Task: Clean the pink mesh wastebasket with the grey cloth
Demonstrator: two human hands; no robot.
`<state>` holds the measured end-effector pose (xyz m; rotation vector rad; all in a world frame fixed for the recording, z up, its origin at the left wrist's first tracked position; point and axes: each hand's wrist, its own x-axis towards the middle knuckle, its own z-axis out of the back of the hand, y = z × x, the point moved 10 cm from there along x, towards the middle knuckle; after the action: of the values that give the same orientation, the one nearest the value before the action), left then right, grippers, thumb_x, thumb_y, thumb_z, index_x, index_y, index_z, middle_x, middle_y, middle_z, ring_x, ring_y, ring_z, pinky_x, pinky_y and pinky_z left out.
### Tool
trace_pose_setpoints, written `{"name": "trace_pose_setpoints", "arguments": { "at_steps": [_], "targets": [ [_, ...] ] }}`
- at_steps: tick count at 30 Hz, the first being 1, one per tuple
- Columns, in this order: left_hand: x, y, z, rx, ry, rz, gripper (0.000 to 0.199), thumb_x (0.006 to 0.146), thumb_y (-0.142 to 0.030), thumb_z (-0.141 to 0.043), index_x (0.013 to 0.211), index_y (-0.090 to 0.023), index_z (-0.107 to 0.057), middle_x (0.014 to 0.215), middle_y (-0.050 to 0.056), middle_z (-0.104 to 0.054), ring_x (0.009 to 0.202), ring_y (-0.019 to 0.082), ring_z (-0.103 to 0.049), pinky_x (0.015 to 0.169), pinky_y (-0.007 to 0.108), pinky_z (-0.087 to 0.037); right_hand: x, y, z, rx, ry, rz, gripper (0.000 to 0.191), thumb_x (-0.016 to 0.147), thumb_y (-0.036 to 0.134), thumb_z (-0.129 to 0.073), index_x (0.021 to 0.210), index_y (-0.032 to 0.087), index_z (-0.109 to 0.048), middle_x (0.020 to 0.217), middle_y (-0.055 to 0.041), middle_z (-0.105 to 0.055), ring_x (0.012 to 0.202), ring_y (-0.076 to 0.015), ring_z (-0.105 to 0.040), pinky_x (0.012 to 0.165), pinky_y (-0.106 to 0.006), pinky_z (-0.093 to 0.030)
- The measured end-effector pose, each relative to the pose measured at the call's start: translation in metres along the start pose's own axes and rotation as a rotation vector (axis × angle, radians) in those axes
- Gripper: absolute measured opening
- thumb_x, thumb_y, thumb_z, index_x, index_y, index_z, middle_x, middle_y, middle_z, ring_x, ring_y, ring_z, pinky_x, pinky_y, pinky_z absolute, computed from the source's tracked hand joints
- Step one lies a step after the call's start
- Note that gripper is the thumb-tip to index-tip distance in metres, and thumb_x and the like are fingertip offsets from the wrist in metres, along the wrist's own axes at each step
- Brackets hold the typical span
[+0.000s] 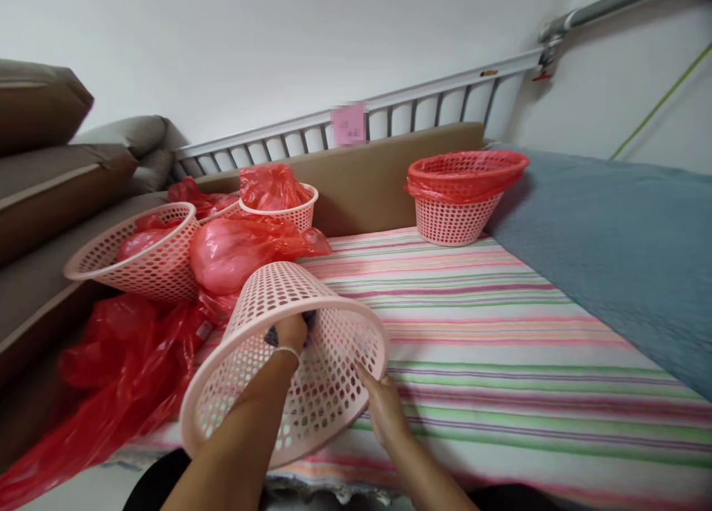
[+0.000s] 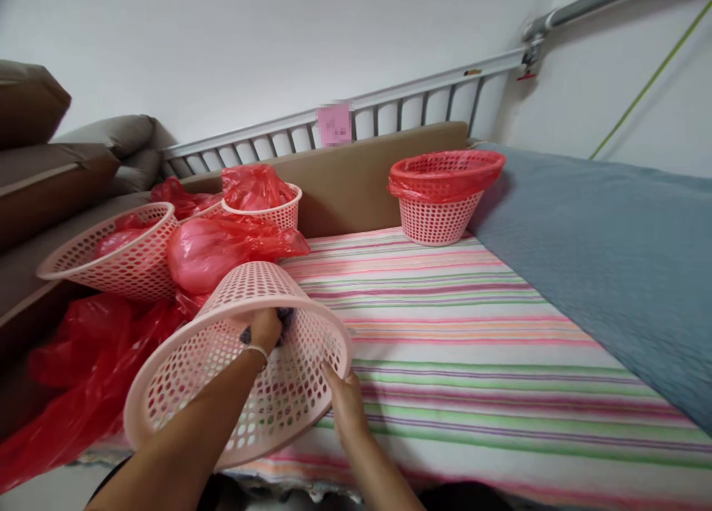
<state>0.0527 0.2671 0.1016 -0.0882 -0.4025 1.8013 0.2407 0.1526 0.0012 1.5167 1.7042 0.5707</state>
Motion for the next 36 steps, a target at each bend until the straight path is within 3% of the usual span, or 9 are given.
{"name": "trace_pose_setpoints", "arguments": {
  "at_steps": [6,10,14,18,21,26,29,32,36],
  "targets": [
    [0.006,0.017,-0.013,0.099,-0.004,0.017,0.032,0.087,-0.028,-0.054,0.116,-0.015,-0.053,0.124,0.010,-0.055,0.116,0.026,-0.050,0.097,0.050,-0.040,0.000,0.009,-0.009,0.012,0.014,-0.013,0.044,0.062,0.041,-0.076,0.097,0.015,-0.069,0.091,-0.0092,-0.072,0.088,-0.0269,-0.066,0.081,-0.038,-0.050],
    [0.002,0.012,-0.023,0.087,0.086,-0.072,0.035,0.087,-0.028,-0.054,0.120,-0.017,-0.051,0.116,0.008,-0.060,0.106,0.022,-0.057,0.092,0.045,-0.044,0.003,0.023,-0.008,0.044,-0.005,-0.010,0.049,0.062,0.041,-0.076,0.102,0.015,-0.067,0.098,-0.0101,-0.071,0.091,-0.0279,-0.065,0.080,-0.038,-0.051],
    [-0.011,0.003,-0.024,0.076,0.144,-0.117,0.028,0.087,-0.026,-0.054,0.113,-0.017,-0.054,0.106,0.006,-0.062,0.099,0.021,-0.059,0.087,0.042,-0.047,0.002,0.021,-0.001,0.046,-0.062,-0.014,0.047,0.063,0.043,-0.075,0.099,0.015,-0.067,0.094,-0.0091,-0.072,0.087,-0.0271,-0.066,0.075,-0.036,-0.052],
    [-0.050,-0.012,-0.021,0.063,0.169,-0.176,0.028,0.084,-0.017,-0.053,0.111,-0.015,-0.054,0.106,0.007,-0.061,0.102,0.022,-0.056,0.089,0.041,-0.044,-0.001,0.015,0.004,0.027,-0.089,-0.001,0.050,0.061,0.045,-0.075,0.099,0.014,-0.065,0.084,-0.0082,-0.072,0.077,-0.0257,-0.067,0.066,-0.033,-0.052],
    [-0.092,-0.028,-0.015,0.027,0.197,-0.268,0.040,0.072,-0.005,-0.053,0.110,-0.016,-0.056,0.105,0.009,-0.061,0.102,0.023,-0.054,0.088,0.034,-0.042,0.000,0.012,0.011,0.010,-0.127,-0.002,0.053,0.059,0.045,-0.076,0.098,0.012,-0.065,0.075,-0.0069,-0.072,0.070,-0.0247,-0.066,0.059,-0.032,-0.051],
    [-0.157,-0.056,-0.006,-0.037,0.263,-0.441,0.049,0.057,-0.005,-0.052,0.103,-0.021,-0.058,0.103,0.006,-0.062,0.096,0.024,-0.054,0.083,0.033,-0.043,0.002,0.013,0.018,0.069,-0.162,0.036,0.055,0.056,0.042,-0.079,0.099,0.013,-0.064,0.078,-0.0038,-0.071,0.076,-0.0229,-0.066,0.065,-0.030,-0.052],
    [-0.179,-0.063,-0.004,-0.076,0.298,-0.508,0.052,0.054,-0.005,-0.051,0.103,-0.022,-0.059,0.104,0.004,-0.062,0.096,0.023,-0.054,0.084,0.031,-0.043,0.002,0.013,0.018,0.049,-0.156,0.045,0.053,0.057,0.042,-0.078,0.100,0.015,-0.064,0.079,-0.0023,-0.071,0.078,-0.0230,-0.066,0.066,-0.030,-0.052],
    [-0.181,-0.061,-0.004,-0.102,0.318,-0.537,0.054,0.055,-0.004,-0.050,0.104,-0.023,-0.059,0.103,0.003,-0.063,0.096,0.020,-0.055,0.085,0.028,-0.043,-0.002,0.012,0.016,0.044,-0.133,0.065,0.053,0.059,0.042,-0.077,0.103,0.015,-0.064,0.082,-0.0031,-0.071,0.083,-0.0242,-0.066,0.068,-0.031,-0.053],
    [-0.151,-0.055,-0.005,-0.085,0.295,-0.512,0.037,0.068,-0.005,-0.048,0.098,-0.022,-0.061,0.097,0.004,-0.062,0.093,0.020,-0.056,0.083,0.029,-0.043,-0.008,0.009,0.013,0.050,-0.102,0.070,0.054,0.059,0.041,-0.077,0.104,0.013,-0.065,0.086,-0.0064,-0.072,0.086,-0.0260,-0.066,0.071,-0.034,-0.052]
  ]
}}
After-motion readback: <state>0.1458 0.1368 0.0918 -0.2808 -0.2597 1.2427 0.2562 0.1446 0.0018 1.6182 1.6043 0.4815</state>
